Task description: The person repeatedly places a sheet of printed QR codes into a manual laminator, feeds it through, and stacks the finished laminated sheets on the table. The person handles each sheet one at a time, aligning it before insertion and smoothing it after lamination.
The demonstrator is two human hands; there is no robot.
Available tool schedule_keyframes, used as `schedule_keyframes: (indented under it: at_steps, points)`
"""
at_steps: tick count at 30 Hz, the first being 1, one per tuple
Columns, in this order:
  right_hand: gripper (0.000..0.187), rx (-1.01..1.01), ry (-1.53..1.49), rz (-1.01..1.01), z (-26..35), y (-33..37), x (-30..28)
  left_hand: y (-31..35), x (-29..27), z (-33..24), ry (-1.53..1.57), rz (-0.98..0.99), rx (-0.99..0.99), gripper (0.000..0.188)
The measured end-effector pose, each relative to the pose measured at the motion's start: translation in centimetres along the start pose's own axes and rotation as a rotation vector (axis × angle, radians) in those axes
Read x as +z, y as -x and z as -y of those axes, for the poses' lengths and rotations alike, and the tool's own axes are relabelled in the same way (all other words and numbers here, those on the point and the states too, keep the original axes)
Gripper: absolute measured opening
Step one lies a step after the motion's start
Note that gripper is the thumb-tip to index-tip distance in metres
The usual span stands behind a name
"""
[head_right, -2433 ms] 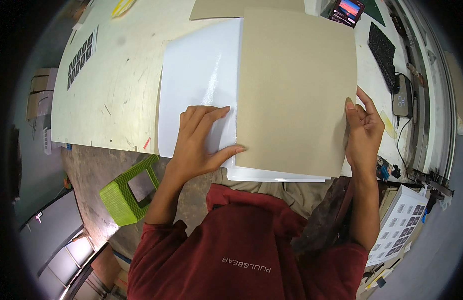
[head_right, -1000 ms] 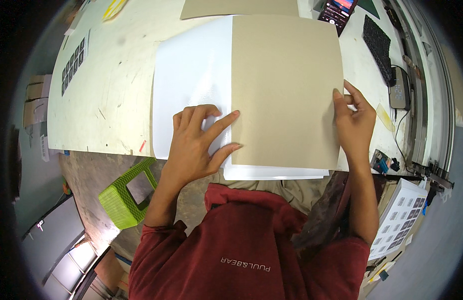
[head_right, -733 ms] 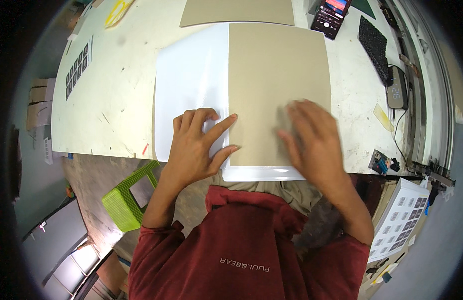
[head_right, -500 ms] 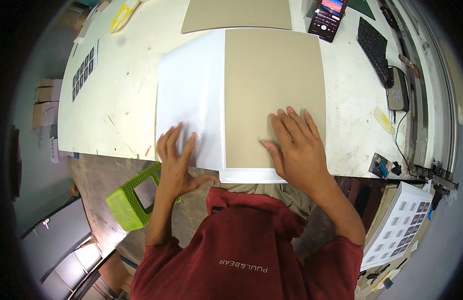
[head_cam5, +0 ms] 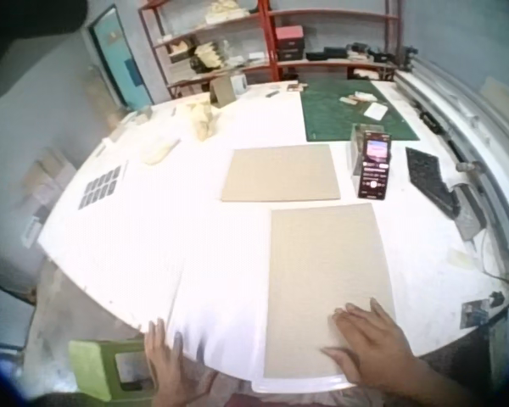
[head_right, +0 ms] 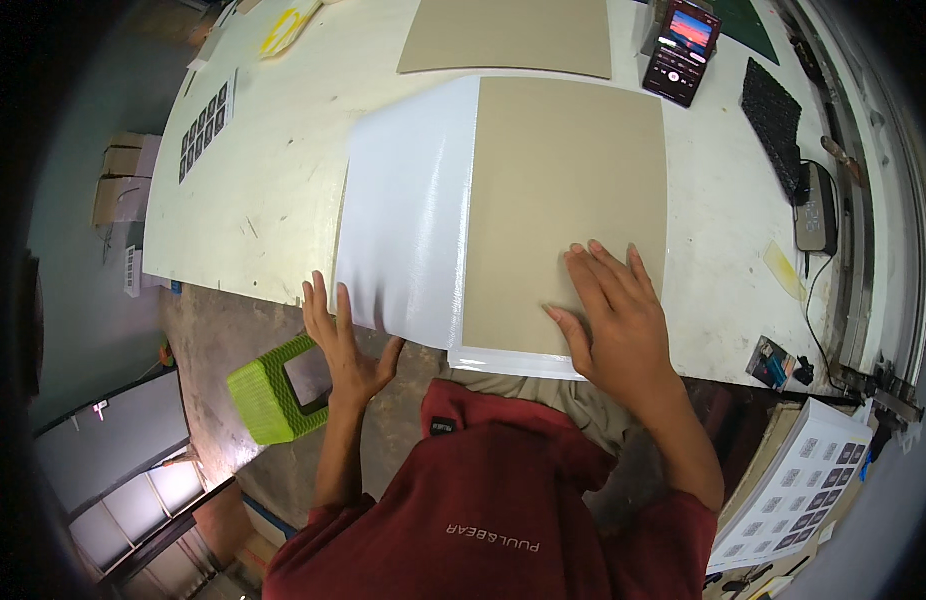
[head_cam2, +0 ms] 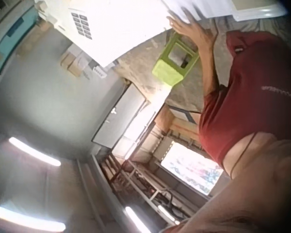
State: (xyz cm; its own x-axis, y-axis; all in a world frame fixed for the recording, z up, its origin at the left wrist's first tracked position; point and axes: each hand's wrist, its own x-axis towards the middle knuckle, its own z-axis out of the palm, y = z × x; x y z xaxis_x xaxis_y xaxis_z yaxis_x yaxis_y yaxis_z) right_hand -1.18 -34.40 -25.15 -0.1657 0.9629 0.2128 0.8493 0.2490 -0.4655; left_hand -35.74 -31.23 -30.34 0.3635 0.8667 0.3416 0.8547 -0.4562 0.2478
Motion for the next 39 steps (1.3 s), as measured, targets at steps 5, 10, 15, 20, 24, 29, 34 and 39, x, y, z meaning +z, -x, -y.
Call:
schedule_keyframes:
  at_steps: [5,10,15,20,24,29,34,39]
  points:
    - [0.049,-0.004,-0.015,-0.004,-0.3,0.2,0.1,-0.5,0.8,-0.6,0.142,-0.500,-0.004,0.112]
    - [0.051,-0.007,-0.024,0.040,-0.6,0.1,-0.4,-6.1,0.3,-6.1,0.722,-0.444,-0.622,0.124]
    - [0.044,0.356,-0.417,0.151,-5.8,0.4,-5.4,-11.2,5.0,-7.5,0.508,0.205,0.175,0.119]
    - [0.052,0.219,-0.422,0.051,-1.3,-4.6,-9.6,-11.5,5.4,-8.4,0.335,0.324,0.202,0.121]
    - [0.076,-0.188,-0.366,0.342,0.9,-9.5,-0.1,-12.2,5.4,-8.2,0.218,0.400,0.248,0.120]
    - [0.078,-0.288,0.196,0.024,-5.8,-18.2,6.6,-12.4,5.1,-8.7,0.278,0.420,0.176,0.117]
    - [0.080,-0.131,0.287,0.180,-4.1,-12.1,4.2,-11.9,5.8,-7.9,0.307,0.462,0.153,0.117]
    - [0.085,-0.183,0.039,0.466,-1.6,-4.3,1.7,-11.7,6.0,-7.9,0.357,0.438,0.168,0.119]
